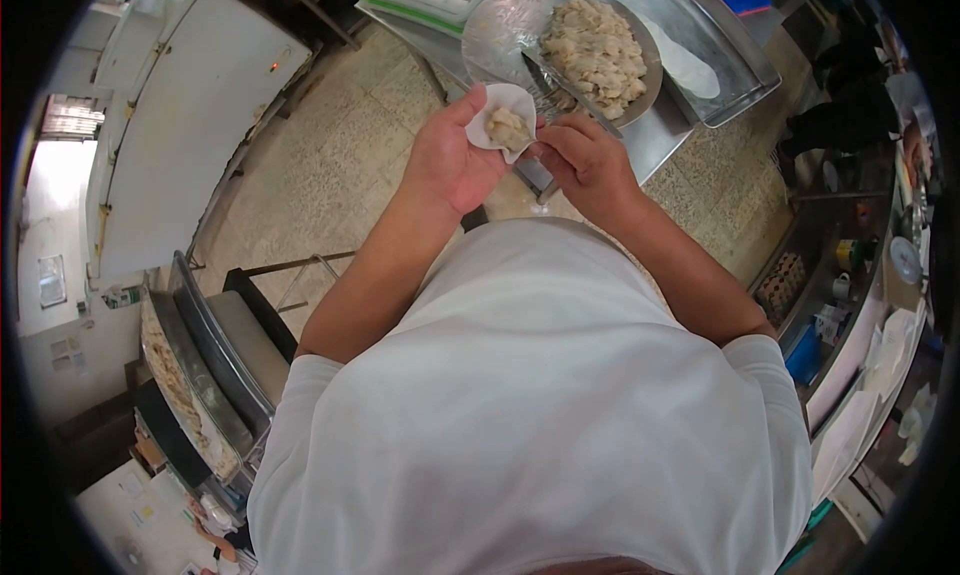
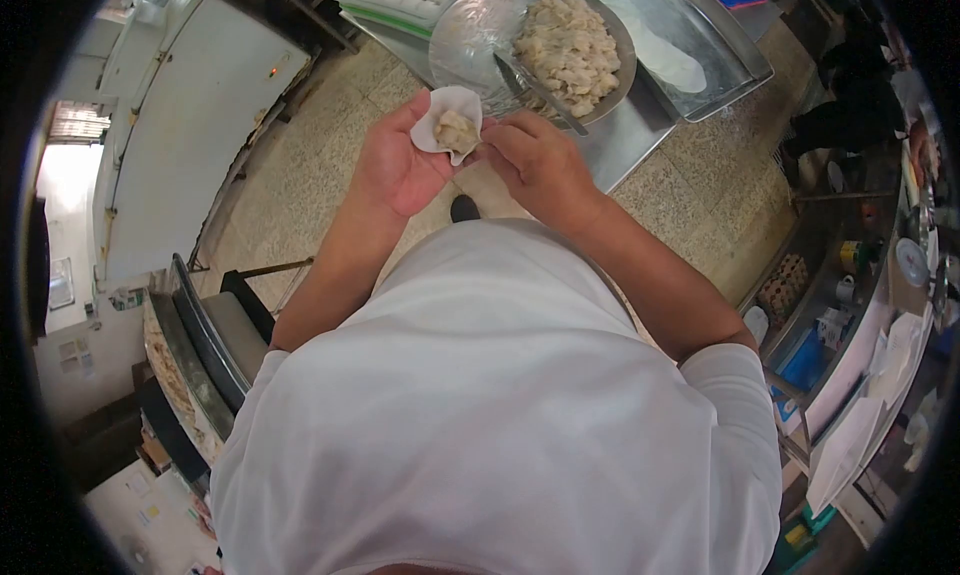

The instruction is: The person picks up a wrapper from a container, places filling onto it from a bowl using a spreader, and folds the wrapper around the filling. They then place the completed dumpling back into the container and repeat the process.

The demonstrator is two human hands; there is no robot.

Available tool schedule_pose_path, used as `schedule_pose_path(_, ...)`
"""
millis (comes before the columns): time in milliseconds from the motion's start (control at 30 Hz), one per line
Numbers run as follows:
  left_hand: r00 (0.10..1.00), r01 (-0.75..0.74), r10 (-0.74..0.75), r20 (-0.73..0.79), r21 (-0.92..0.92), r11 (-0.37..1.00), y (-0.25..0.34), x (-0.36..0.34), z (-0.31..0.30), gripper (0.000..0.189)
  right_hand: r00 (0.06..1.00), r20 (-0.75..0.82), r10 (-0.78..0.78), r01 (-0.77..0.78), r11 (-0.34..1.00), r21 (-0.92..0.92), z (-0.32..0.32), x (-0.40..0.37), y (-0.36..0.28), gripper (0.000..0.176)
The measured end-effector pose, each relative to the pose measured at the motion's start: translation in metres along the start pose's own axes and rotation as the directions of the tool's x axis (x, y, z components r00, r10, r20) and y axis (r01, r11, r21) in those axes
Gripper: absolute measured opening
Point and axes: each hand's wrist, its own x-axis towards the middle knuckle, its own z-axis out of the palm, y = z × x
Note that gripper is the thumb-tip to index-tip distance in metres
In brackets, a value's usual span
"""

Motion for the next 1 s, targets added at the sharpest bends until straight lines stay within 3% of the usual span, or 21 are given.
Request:
schedule_pose_path(167, 0.995, -0.011, 0.024, -0.096, 0.135, 0.991, -0.007, -0.011, 0.005, 0.038, 0.999, 0.032, 0.021, -0.022, 1.0, 0.01, -0.002, -0.001, 0.001, 0.016)
schedule_pose_path(233, 0.993, -0.015, 0.039, -0.116, 0.2, 0.98, -0.008, -0.013, 0.002, 0.036, 0.986, 0.042, 0.161, -0.164, 0.981, 0.103, -0.001, -0.001, 0.001, 0.016)
schedule_pose_path(267, 0.995, -0.026, 0.046, -0.09, 0.213, 0.977, -0.009, -0.013, -0.001, 0.034, 0.986, 0.041, 0.162, -0.165, 0.981, 0.104, 0.0, 0.0, 0.001, 0.016)
schedule_pose_path(333, 0.997, -0.035, 0.051, -0.065, 0.227, 0.973, -0.009, -0.012, -0.002, 0.033, 0.825, 0.203, 0.527, -0.557, 0.704, 0.44, 0.002, 0.003, 0.0, 0.01)
schedule_pose_path(467, 0.997, -0.011, 0.03, -0.077, 0.242, 0.97, -0.01, -0.013, -0.003, 0.032, 0.791, 0.311, 0.527, -0.605, 0.601, 0.522, -0.004, 0.008, -0.002, 0.01)
schedule_pose_path(567, 0.993, 0.013, 0.021, -0.117, 0.286, 0.958, -0.013, -0.012, -0.002, 0.03, 0.833, 0.294, 0.469, -0.554, 0.707, 0.44, -0.004, 0.005, 0.002, 0.009)
schedule_pose_path(633, 0.987, 0.033, 0.021, -0.159, 0.332, 0.943, -0.014, -0.013, -0.001, 0.03, 0.913, 0.241, 0.33, -0.396, 0.861, 0.321, -0.001, 0.002, 0.006, 0.009)
schedule_pose_path(833, 0.993, 0.051, -0.006, -0.114, 0.389, 0.92, -0.014, -0.014, 0.0, 0.029, 0.853, 0.254, 0.456, -0.52, 0.705, 0.483, -0.003, 0.004, 0.002, 0.009)
schedule_pose_path(1000, 0.996, 0.064, -0.031, -0.088, 0.399, 0.915, -0.015, -0.011, 0.0, 0.033, 0.824, 0.279, 0.493, -0.566, 0.744, 0.356, -0.003, 0.001, 0.011, 0.015)
